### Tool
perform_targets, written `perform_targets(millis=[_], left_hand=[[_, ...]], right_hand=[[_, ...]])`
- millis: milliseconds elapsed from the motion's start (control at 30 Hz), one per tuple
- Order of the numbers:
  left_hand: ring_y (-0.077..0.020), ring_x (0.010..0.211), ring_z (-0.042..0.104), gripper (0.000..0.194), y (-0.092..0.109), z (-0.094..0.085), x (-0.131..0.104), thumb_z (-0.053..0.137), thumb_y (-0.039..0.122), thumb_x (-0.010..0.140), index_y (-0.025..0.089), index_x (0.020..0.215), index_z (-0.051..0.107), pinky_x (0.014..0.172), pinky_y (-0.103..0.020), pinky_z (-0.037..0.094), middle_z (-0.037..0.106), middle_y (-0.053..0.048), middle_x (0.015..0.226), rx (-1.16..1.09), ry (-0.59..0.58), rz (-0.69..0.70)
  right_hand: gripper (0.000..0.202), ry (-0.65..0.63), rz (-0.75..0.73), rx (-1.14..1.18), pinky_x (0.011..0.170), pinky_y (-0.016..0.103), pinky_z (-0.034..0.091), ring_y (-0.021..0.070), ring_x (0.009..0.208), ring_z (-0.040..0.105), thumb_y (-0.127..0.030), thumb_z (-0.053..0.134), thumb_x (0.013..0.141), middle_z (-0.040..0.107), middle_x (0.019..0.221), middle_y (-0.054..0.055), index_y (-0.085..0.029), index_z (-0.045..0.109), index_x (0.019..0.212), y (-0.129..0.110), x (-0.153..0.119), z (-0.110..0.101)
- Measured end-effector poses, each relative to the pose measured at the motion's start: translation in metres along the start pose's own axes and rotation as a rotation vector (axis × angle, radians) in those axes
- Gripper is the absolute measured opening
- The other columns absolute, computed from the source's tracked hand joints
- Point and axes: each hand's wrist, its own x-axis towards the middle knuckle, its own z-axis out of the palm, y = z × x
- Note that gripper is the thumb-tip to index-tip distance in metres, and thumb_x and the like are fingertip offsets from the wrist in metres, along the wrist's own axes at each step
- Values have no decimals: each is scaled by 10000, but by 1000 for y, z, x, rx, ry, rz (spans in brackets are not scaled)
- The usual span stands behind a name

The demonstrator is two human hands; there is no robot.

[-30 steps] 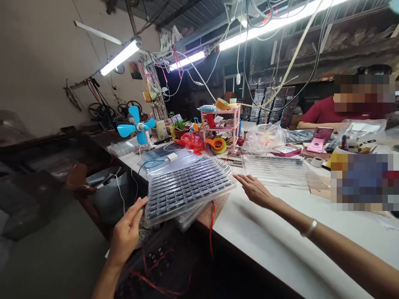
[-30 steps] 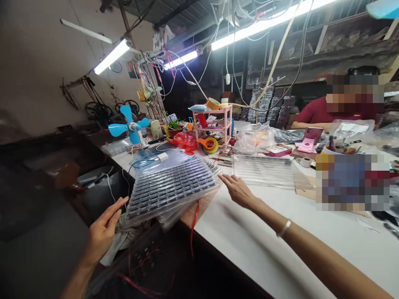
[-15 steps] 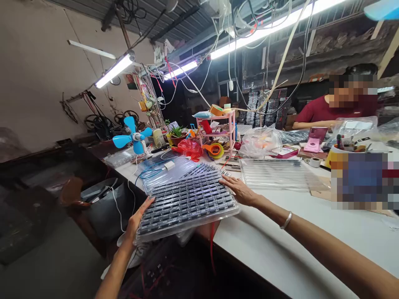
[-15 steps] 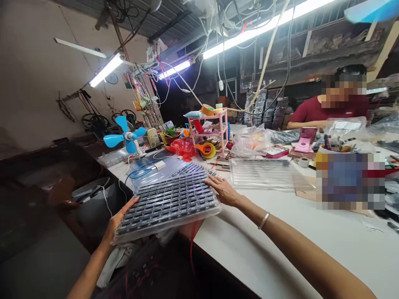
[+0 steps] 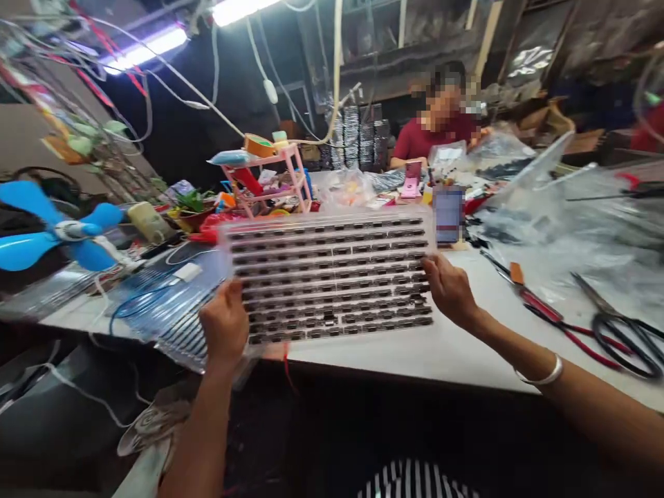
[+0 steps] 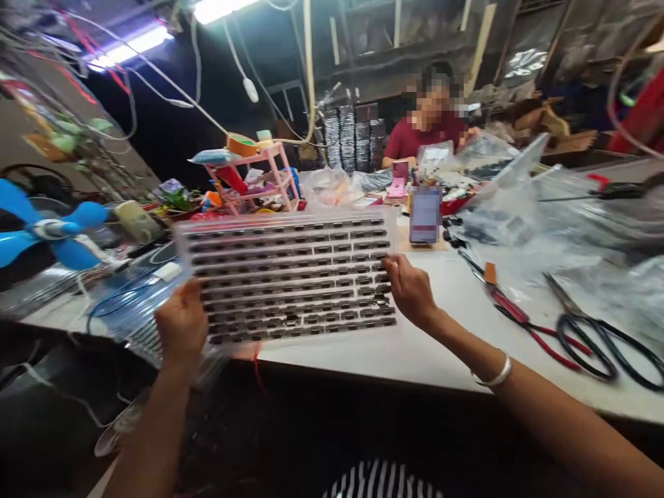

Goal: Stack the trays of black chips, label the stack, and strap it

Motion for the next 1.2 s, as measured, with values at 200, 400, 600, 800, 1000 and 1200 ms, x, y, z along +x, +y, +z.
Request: perform_targets(millis=[200,400,600,800,1000,1200], left_hand=[[-206,678,606,467,76,89,-26,330,394,942,153,758,685,589,-271,351,680,-116,706,169,-558,162],[-291,993,622,499,91,116,-53,315,377,945,130,1341,492,817,-378,444,668,-191,1072,241,-650,290],[-284,1418,236,495,92,109,-84,268,363,976,210,1437,362,1110,-505,233,293,-91,1533,142,-718,773],[-271,1443,144,594,92,111,-86,252,484,963,181,1473,265,1139,-511,169,172,-92,1563,112,-819,816],[-297,1445,117,720,88,111,-85,358,586,902,197,1489,209,1136,-537,142,149,-127,1566,36,-839,829],[-397,1427,106,657,97,106,-84,560,489,848,286,1433,340,1073,-666,145,166,-142,1565,-74,-886,853]], right_hand=[[505,-204,374,-167,571,322,360,276,697,632,-505,254,935,679,743,142,-178,625,828,59,-53,-17],[485,-300,451,-148,637,348,415,278,758,643,-467,283,941,683,801,130,-145,600,1118,80,-79,-15],[381,-159,54,75,762,330,457,212,946,566,-391,409,930,567,1072,98,-217,489,1259,90,-110,-39],[168,-277,-421,-179,733,353,325,204,845,489,-190,442,919,585,898,60,-197,608,894,87,-103,-56],[173,-347,-639,-459,691,355,287,216,745,456,-16,464,766,559,755,76,-140,581,735,73,-89,-45],[121,-577,-556,-249,689,339,316,202,759,471,-76,467,807,576,826,69,-160,545,768,83,-73,-50]])
